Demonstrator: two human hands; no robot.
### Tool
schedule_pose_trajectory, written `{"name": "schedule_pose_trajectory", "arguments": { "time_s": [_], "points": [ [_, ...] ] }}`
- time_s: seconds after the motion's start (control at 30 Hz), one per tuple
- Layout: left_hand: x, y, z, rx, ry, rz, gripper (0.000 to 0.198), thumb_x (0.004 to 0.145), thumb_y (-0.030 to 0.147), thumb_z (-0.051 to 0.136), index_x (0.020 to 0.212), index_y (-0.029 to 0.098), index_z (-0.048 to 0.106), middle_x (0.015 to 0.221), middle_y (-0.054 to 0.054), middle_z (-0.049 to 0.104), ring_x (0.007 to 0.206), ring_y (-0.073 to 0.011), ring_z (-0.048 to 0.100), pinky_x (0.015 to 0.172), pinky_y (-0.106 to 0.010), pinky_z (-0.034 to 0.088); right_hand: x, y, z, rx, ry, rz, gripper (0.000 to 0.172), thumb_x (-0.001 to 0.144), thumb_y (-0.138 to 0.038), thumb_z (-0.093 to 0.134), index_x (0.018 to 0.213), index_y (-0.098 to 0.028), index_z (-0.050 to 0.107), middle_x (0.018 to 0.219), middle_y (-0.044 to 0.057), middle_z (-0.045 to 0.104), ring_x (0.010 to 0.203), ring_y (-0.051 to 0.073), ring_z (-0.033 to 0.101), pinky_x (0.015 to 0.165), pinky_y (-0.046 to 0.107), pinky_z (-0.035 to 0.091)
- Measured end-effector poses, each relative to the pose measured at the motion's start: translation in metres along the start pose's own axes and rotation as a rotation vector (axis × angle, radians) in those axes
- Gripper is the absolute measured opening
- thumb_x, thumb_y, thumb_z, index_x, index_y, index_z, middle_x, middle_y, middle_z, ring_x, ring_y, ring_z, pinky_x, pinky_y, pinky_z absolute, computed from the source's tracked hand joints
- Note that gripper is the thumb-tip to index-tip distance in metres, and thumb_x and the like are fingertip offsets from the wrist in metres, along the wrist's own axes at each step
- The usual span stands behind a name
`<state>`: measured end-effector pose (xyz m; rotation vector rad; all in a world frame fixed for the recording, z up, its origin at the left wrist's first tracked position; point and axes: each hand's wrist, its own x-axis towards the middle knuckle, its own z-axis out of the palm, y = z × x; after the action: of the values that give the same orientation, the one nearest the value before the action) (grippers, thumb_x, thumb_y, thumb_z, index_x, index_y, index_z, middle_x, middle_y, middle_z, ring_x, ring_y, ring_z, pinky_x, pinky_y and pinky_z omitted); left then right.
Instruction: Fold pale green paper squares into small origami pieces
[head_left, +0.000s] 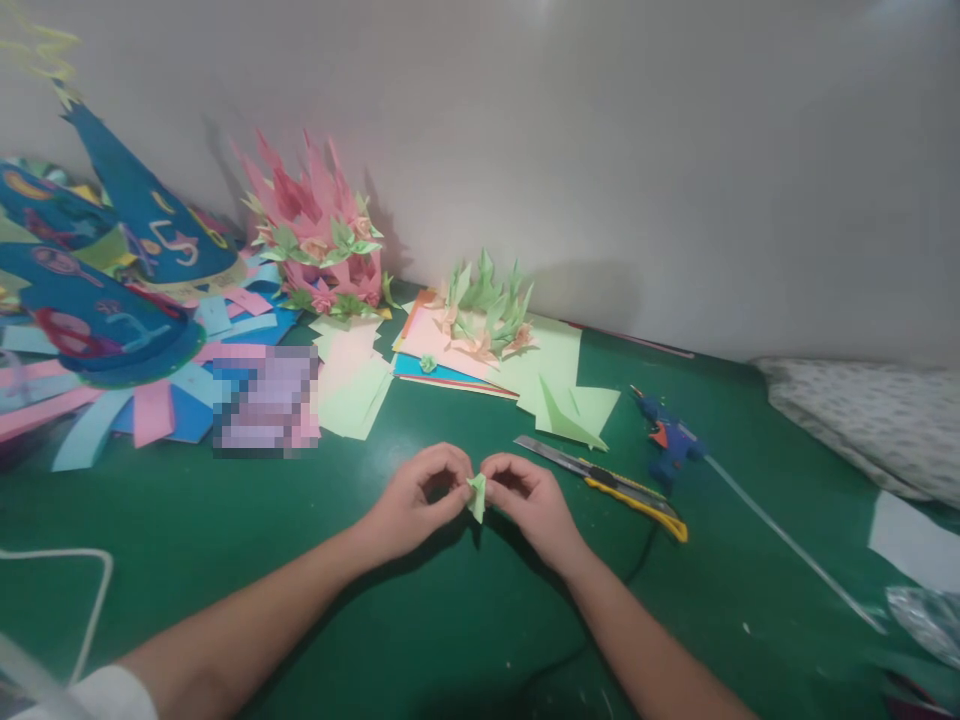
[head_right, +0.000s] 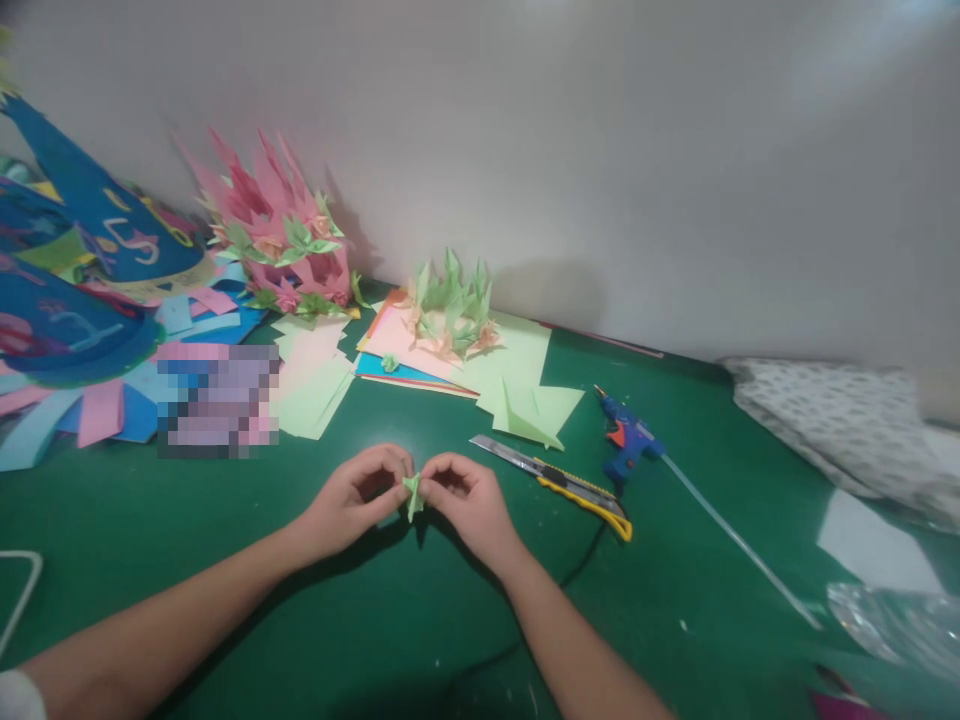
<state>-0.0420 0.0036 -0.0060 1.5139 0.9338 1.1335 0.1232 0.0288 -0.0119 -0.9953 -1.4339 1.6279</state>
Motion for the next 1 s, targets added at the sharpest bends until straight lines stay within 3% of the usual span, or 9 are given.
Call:
{"name": "schedule_pose_trajectory", "arguments": {
  "time_s": [0.07,0.27,0.57,0.9,1.0],
  "points": [
    [0.0002,-0.0006,0.0000,-0.064,-0.009,-0.037,0.007,0.080,0.016,0.050,0.073,0.015,0.050,0.080,-0.003,0.051,0.077,-0.0124,0.050,0.071,-0.026,0.040,-0.0003,-0.0003,0.0002,-0.025,-0.004,-0.026,0.013,0.072,-0.028,0.063,0.072,-0.017,0.057,0.069,-0.001,0.053,0.063,0.011,0.050,0.062,0.024,0.042],
    [0.0014,-0.0040,-0.0014,-0.276,-0.034,-0.263,0.012,0.078,0.024,0.055,0.076,0.014,0.049,0.074,0.001,0.050,0.067,-0.0089,0.046,0.063,-0.023,0.038,-0.0037,-0.0008,0.0031,-0.198,0.066,-0.301,0.007,0.078,-0.023,0.057,0.073,-0.019,0.054,0.077,0.002,0.052,0.074,0.015,0.051,0.068,0.027,0.043],
    [0.0046,0.0015,-0.0022,-0.443,-0.043,-0.487,0.016,0.069,0.022,0.065,0.079,0.013,0.057,0.068,0.003,0.055,0.059,-0.0071,0.049,0.060,-0.021,0.039,-0.0075,0.0000,0.0030,-0.344,0.120,-0.357,0.005,0.077,-0.021,0.057,0.072,-0.019,0.055,0.069,0.000,0.052,0.065,0.013,0.050,0.062,0.025,0.041],
    [0.0018,-0.0007,-0.0016,-0.408,0.070,-0.452,0.013,0.066,0.019,0.068,0.075,0.015,0.059,0.072,0.002,0.060,0.067,-0.0087,0.053,0.067,-0.022,0.041,-0.0035,-0.0023,0.0036,-0.264,0.108,-0.194,0.010,0.076,-0.025,0.058,0.070,-0.017,0.057,0.066,-0.001,0.052,0.060,0.012,0.049,0.056,0.023,0.041],
    [0.0023,0.0008,-0.0023,-0.381,0.080,-0.398,0.011,0.066,0.020,0.068,0.073,0.015,0.061,0.074,0.001,0.060,0.070,-0.0096,0.053,0.070,-0.023,0.041,-0.0025,-0.0020,0.0031,-0.286,0.084,-0.228,0.010,0.076,-0.025,0.058,0.070,-0.017,0.059,0.069,0.001,0.055,0.064,0.013,0.052,0.060,0.024,0.042]
  ]
}}
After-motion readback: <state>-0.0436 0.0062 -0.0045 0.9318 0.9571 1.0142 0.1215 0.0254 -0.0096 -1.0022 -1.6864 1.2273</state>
